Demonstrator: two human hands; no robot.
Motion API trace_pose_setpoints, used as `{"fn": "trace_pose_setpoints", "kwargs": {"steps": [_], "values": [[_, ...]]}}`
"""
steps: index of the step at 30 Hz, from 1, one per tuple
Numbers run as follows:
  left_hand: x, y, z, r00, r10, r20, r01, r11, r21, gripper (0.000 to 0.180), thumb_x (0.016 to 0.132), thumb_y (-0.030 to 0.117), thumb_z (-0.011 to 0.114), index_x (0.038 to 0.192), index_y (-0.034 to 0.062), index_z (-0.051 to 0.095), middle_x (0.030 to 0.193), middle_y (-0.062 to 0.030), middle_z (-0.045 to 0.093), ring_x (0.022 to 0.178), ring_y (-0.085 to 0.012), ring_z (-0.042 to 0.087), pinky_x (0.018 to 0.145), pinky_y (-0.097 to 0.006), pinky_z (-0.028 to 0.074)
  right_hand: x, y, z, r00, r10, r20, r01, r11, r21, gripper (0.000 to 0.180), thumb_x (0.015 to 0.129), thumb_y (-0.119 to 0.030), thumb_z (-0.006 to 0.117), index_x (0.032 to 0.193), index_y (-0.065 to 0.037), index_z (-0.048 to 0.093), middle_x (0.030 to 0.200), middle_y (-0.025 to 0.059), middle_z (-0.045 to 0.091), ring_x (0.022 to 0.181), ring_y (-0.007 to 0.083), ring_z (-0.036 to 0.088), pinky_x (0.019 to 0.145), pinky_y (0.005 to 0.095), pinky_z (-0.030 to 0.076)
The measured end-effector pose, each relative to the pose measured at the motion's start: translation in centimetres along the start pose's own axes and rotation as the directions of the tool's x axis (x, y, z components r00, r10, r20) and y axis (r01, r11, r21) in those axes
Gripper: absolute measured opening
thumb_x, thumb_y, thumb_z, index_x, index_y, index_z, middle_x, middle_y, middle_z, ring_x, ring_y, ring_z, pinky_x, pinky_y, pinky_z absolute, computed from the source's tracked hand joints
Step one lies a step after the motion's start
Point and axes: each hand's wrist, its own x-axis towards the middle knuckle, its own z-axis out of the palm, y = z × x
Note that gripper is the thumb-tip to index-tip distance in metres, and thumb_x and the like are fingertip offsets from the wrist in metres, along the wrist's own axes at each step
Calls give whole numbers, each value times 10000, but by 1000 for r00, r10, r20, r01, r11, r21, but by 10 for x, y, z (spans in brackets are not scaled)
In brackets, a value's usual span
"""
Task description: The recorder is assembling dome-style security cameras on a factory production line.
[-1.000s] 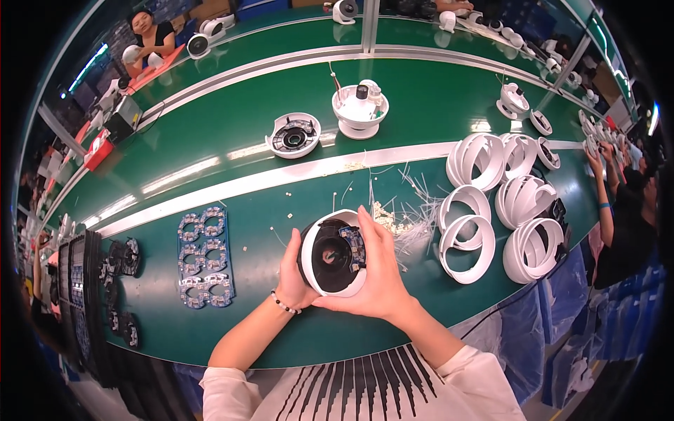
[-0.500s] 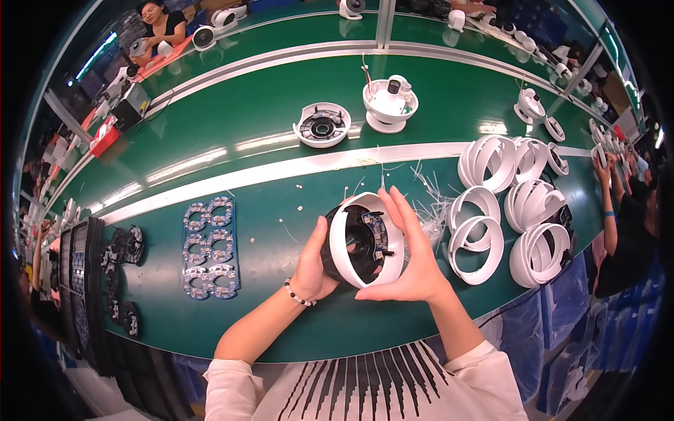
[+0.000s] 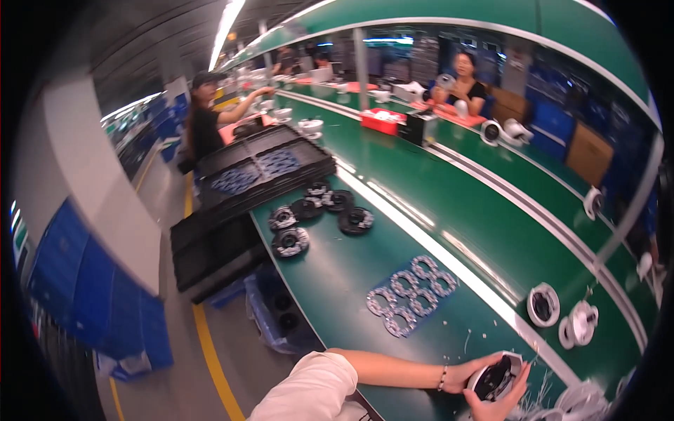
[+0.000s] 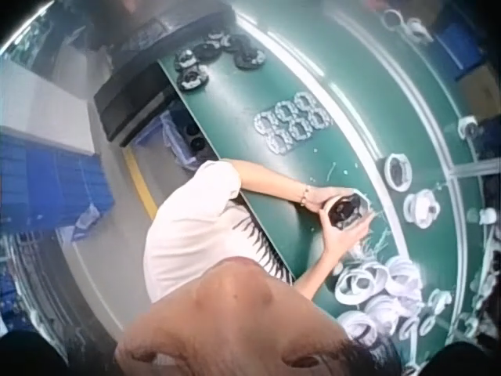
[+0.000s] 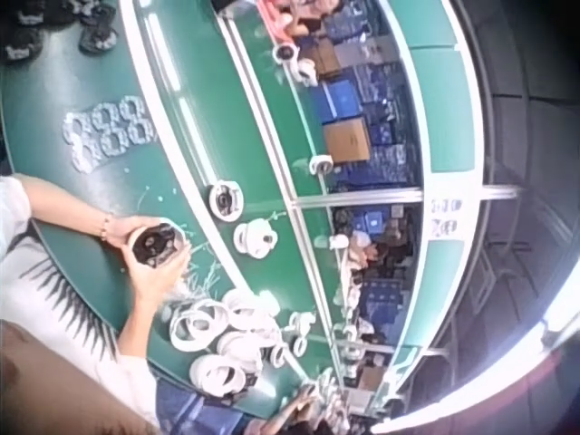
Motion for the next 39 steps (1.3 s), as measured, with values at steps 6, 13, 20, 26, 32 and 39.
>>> {"fn": "trace_pose_setpoints", "kwargs": {"steps": [6,13,20,26,32,39], "values": [[-37,0,-13,965,214,-151,-198,973,114,568,801,308,567,1268,81,337,1155,-61,491,1012,-150,501,851,-274,429,-9,-24,34,979,189,83,-197,974,109,1078,462,-431,806,1292,21,288,1174,265,453,1087,394,439,941,449,330],[-27,-8,-15,940,288,-181,-286,957,36,527,783,281,544,1242,72,390,1105,-61,519,978,-142,509,846,-264,418,-21,-17,53,977,211,-43,-202,967,155,1069,477,-412,816,1297,12,275,1218,256,417,1114,394,422,928,459,348],[-32,1,7,808,588,36,-575,773,266,595,781,202,511,1318,49,306,1193,-93,463,1037,-152,481,903,-268,386,-14,-29,48,985,-6,-172,65,939,337,1023,519,-385,806,1295,16,274,1232,234,401,1115,369,429,925,448,364],[-41,20,9,934,223,-280,-217,975,53,477,858,415,434,1209,93,423,1108,-43,536,965,-127,530,860,-283,425,-24,7,23,915,-402,-34,403,904,141,599,583,-135,725,1125,-32,492,1223,183,452,1163,427,370,993,520,228],[-46,24,2,896,-21,-444,170,939,299,488,842,486,377,1201,158,411,1078,-45,543,906,-156,584,637,-393,525,-26,18,-8,847,-527,-66,531,842,92,91,775,5,545,848,-4,598,877,132,615,884,328,581,834,437,441],[-39,27,13,885,-120,-449,250,937,243,461,810,456,405,1141,137,437,1042,-73,555,866,-185,597,636,-416,530,-24,21,-20,853,-522,-16,518,841,157,165,715,37,586,877,5,591,900,146,617,854,324,588,836,452,438]]}}
